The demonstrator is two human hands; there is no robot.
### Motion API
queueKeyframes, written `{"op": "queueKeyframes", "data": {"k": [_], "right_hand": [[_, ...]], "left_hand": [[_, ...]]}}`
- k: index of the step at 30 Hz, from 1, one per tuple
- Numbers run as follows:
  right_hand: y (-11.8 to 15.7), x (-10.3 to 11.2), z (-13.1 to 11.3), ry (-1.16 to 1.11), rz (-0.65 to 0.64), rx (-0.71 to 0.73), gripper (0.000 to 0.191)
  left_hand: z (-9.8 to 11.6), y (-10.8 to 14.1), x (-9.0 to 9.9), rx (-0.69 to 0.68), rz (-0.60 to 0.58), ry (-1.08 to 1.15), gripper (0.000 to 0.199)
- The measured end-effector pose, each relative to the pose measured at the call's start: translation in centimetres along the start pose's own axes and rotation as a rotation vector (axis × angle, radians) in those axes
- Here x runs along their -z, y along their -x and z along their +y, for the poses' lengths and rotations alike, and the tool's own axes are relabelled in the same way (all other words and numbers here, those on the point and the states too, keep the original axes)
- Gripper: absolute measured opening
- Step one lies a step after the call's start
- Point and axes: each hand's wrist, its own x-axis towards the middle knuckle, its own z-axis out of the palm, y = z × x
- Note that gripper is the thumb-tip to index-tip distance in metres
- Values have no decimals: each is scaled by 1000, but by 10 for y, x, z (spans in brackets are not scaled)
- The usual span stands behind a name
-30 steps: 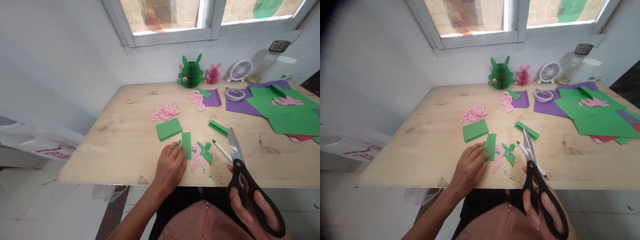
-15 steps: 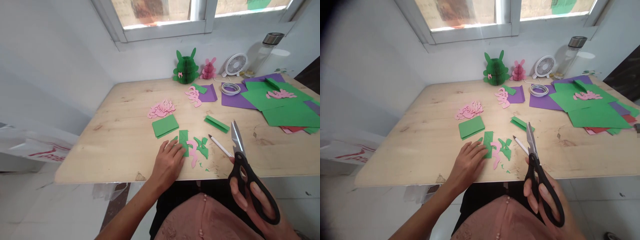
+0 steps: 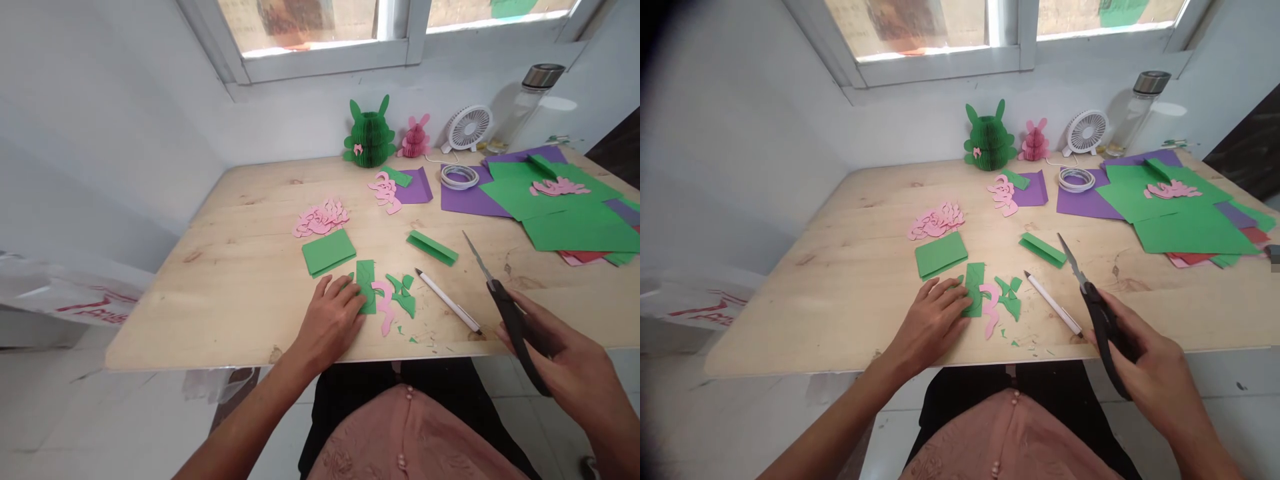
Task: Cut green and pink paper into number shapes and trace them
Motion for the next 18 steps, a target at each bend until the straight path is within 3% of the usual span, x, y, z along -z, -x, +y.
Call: {"op": "queueKeyframes", "data": {"k": [6, 11, 14, 18], "right_hand": [[-31, 3, 12, 506, 95, 117, 51], [-50, -1, 10, 732, 138, 176, 48], [-60, -3, 8, 805, 138, 173, 46], [-69, -5, 8, 866, 114, 198, 46]], "left_hand": [[-12, -10, 4, 41, 70, 54, 20], [-29, -28, 10, 215, 78, 60, 20], [-33, -40, 12, 240, -3, 51, 22], [-37, -63, 12, 172, -169, 51, 23]]}}
